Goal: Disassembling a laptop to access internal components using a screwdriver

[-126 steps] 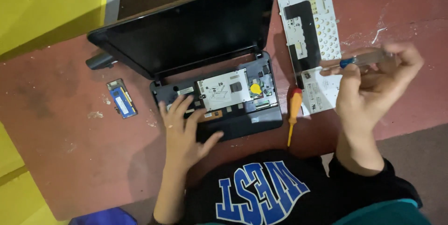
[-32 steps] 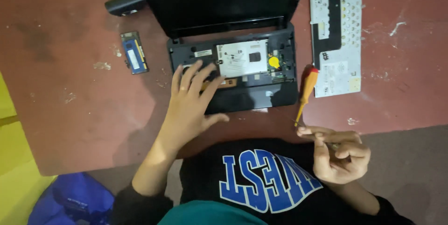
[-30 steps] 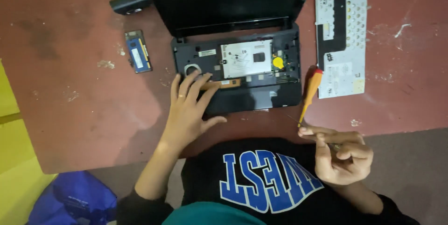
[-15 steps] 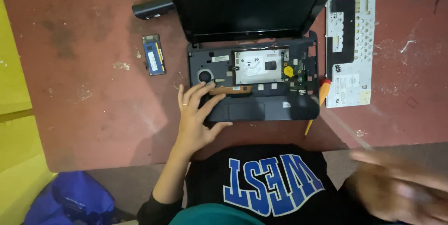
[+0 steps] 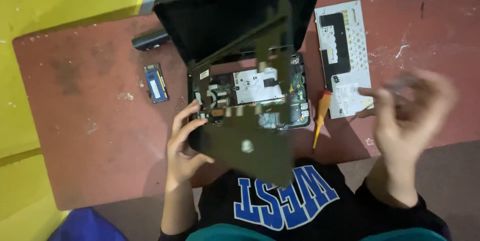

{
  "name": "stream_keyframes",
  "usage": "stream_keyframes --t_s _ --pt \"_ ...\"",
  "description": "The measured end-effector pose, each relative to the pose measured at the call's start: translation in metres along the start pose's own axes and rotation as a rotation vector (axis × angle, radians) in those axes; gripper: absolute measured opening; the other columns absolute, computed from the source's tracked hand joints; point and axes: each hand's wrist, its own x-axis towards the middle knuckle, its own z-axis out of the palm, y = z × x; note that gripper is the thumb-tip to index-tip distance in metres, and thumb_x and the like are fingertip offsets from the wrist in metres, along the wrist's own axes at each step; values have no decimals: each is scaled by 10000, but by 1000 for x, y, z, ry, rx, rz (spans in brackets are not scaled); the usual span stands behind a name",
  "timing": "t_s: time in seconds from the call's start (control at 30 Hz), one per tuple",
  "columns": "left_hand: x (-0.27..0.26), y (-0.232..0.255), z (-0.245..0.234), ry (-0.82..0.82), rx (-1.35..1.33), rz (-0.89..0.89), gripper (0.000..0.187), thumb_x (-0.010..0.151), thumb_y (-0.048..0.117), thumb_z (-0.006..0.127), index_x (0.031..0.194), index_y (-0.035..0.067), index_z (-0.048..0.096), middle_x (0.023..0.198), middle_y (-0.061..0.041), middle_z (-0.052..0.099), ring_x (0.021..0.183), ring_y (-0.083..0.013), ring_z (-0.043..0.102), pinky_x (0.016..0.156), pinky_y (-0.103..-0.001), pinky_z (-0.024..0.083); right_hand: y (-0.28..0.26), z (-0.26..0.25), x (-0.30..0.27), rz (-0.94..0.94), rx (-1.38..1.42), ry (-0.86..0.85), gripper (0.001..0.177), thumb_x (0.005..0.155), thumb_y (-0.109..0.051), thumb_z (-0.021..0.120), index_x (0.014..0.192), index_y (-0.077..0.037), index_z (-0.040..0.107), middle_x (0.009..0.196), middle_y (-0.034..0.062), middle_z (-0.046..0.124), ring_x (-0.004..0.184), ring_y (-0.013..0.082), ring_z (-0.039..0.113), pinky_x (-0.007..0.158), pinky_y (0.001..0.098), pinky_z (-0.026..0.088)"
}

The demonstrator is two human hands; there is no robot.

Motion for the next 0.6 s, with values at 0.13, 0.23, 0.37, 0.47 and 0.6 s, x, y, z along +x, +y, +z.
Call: stream_keyframes --t_s 0.13,0.23,0.37,0.47,0.6 --pt "2 10 9 84 -465 -223 379 901 371 591 1202 140 611 1446 -144 445 1372 -338 418 1185 -508 325 33 28 12 187 74 -236 407 1000 131 579 1338 -30 417 1142 245 565 810 294 696 505 298 602" --pt "-1 6 24 158 -804 -366 213 944 184 538 1118 130 647 1414 -139 483 1294 -309 464 1118 -465 367 50 56 10 267 54 -219 406 921 73 672 1273 11 478 1067 289 613 701 348 694 398 333 545" --pt "-14 -28 46 44 -1236 -230 514 748 329 758 1178 133 557 1427 -160 410 1360 -405 314 1087 -580 328 67 76 8 264 -22 -257 414 855 71 718 1236 87 558 925 305 635 599 363 671 423 369 526" --pt "-25 -55 62 -46 -1554 -117 817 601 439 923 1223 135 489 1437 -177 354 1410 -479 202 1065 -667 300 73 86 7 205 -231 -304 426 804 -32 803 1189 43 638 910 291 664 735 417 695 569 441 555" --pt "-29 -64 81 5 -1645 -246 755 597 438 908 1193 152 544 1465 -186 375 1373 -464 311 988 -646 433 88 90 -2 124 -486 -389 314 841 -176 795 1121 -64 710 875 131 678 715 296 711 581 351 568"
